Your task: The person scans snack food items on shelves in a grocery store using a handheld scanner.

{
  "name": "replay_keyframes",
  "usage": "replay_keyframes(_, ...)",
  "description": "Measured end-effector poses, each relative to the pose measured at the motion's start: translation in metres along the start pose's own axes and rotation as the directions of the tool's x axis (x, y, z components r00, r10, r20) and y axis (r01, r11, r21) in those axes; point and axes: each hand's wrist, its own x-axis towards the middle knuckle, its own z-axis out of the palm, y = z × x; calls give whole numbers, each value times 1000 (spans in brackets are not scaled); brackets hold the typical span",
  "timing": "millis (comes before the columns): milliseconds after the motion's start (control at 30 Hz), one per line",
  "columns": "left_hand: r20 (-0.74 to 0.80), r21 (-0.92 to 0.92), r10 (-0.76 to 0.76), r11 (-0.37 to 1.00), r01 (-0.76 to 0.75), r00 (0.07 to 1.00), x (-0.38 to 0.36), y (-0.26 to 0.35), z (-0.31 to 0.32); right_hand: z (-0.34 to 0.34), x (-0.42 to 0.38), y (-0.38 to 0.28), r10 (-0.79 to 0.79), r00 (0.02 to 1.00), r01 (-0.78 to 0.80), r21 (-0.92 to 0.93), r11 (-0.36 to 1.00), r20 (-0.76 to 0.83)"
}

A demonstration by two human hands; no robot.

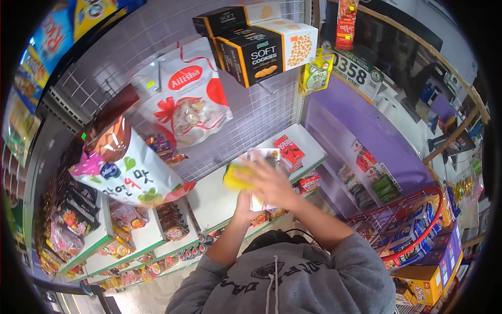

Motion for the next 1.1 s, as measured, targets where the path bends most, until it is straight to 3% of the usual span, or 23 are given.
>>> replay_keyframes(33,-41,-10,25,1000,-26,999,-9,2,42,-1,13,12,48,994,-47,14,999,-100)
replay_keyframes(100,-1,-15,0,1000,0,1000,-10,0,49,2,33,33,148,945,-138,54,989,-293)
replay_keyframes(167,58,-26,-10,1000,11,998,-12,2,39,19,29,17,137,963,-131,39,991,-231)
replay_keyframes(200,189,-26,-16,999,22,982,-10,10,32,27,24,5,128,970,-125,30,992,-205)
replay_keyframes(233,318,-23,-21,999,30,948,-6,22,27,35,9,-16,77,989,-48,213,976,-128)
replay_keyframes(300,551,-15,-32,999,48,834,-3,44,18,31,-19,-59,4,999,5,214,977,-42)
replay_keyframes(367,543,-16,1,1000,9,840,-7,49,13,28,-23,-71,6,999,3,181,983,-46)
replay_keyframes(433,284,-17,81,997,-79,956,-19,36,7,28,-20,-66,31,998,-20,203,979,-50)
replay_keyframes(533,-22,37,117,993,-116,993,-27,27,18,19,7,-43,101,978,-75,144,987,-182)
replay_keyframes(600,-103,67,52,997,-45,993,-36,23,35,15,27,-21,188,918,-163,100,982,-350)
replay_keyframes(633,-54,88,-4,996,8,999,-37,26,22,15,36,-10,227,874,-210,87,974,-430)
replay_keyframes(700,56,183,0,983,-10,998,-38,28,23,16,44,12,403,879,-346,241,907,-254)
replay_keyframes(733,111,229,-3,973,-23,994,-40,31,32,18,46,23,477,866,-418,305,856,-153)
replay_keyframes(833,44,340,126,931,-133,991,-44,35,38,36,44,60,617,760,-391,613,686,-206)
replay_keyframes(900,-5,358,246,905,-228,969,-44,42,36,45,36,74,701,712,-291,929,230,49)
replay_keyframes(933,-40,377,313,884,-276,949,-41,40,34,43,32,69,687,700,-223,974,-45,192)
replay_keyframes(967,-72,399,379,859,-322,923,-34,38,32,46,24,49,625,736,-199,965,-172,263)
replay_keyframes(1000,-101,422,442,830,-364,891,-28,35,27,48,22,17,584,711,-183,905,-384,392)
replay_keyframes(1033,-101,379,450,842,-384,887,-19,31,9,47,14,-18,545,741,-98,866,-491,393)
replay_keyframes(1067,-168,364,464,849,-382,870,-16,32,4,96,-3,-18,549,764,-152,922,-356,338)
replay_keyframes(1100,-234,351,473,856,-380,850,-13,36,1,98,-16,-32,468,883,-172,951,257,33)
